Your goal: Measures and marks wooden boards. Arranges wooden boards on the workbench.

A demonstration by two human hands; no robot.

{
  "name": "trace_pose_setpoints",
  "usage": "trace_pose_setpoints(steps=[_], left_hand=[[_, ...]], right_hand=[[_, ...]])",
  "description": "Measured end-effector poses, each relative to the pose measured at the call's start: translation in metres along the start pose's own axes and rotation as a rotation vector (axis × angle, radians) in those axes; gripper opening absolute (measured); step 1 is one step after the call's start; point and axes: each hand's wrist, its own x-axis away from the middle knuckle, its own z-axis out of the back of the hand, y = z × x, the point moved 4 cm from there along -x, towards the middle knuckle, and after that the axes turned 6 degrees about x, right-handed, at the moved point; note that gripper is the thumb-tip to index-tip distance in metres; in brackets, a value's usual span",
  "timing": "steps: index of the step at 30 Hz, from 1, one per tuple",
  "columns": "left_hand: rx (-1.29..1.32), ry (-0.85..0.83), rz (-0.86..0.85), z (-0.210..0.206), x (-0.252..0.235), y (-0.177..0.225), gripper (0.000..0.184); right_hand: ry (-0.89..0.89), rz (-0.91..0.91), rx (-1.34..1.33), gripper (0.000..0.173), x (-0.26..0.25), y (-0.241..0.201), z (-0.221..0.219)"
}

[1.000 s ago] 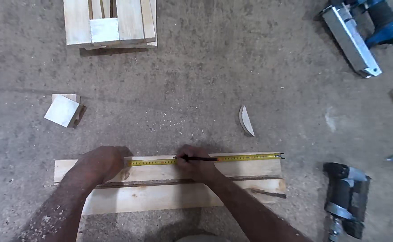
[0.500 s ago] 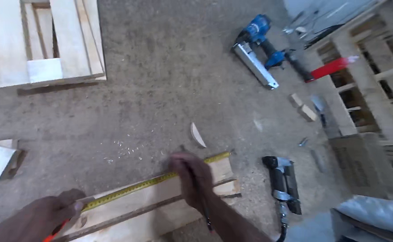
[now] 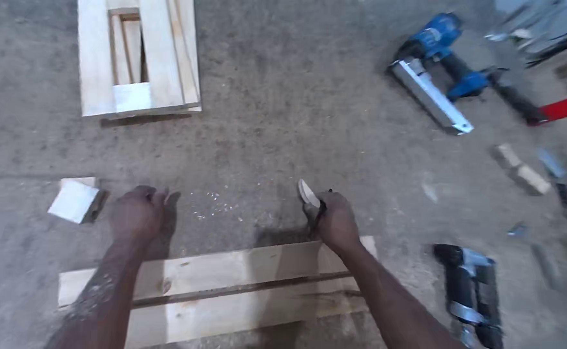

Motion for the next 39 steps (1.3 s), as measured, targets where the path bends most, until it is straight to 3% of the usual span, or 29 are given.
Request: trace_pose_setpoints(steps=[2, 4, 6, 9, 11, 15, 25, 39], left_hand=[[-0.043, 0.145, -0.087, -0.009, 0.008, -0.006, 0.059], [-0.015, 0.230, -0.295, -0.014, 0.033, 0.000, 0.055], [0.070, 0.086, -0.505, -0.026, 0.071, 0.013, 0.051], [0.183, -0.154, -0.697, -0.067, 0.116, 0.017, 0.058], [0.201, -0.124, -0.746, -0.085, 0.128, 0.012, 0.053], [0.214, 0.015, -0.763, -0.093, 0.130, 0.006, 0.038], [0.165, 0.060, -0.777, -0.095, 0.129, 0.008, 0.041], [0.132, 0.031, -0.759, -0.094, 0.128, 0.010, 0.045]], right_hand=[[-0.088, 0.256, -0.001, 0.026, 0.027, -0.039, -0.002], [-0.224, 0.457, 0.016, 0.026, 0.057, -0.081, -0.016], [-0.316, 0.589, -0.006, 0.024, 0.078, -0.111, -0.036], [-0.276, 0.659, -0.033, 0.023, 0.086, -0.129, -0.063], [-0.256, 0.653, -0.040, 0.022, 0.085, -0.129, -0.070], [-0.227, 0.561, -0.060, 0.030, 0.082, -0.112, -0.073], [-0.097, 0.582, -0.201, 0.021, 0.078, -0.088, -0.078], [-0.121, 0.596, -0.204, 0.022, 0.074, -0.090, -0.077]])
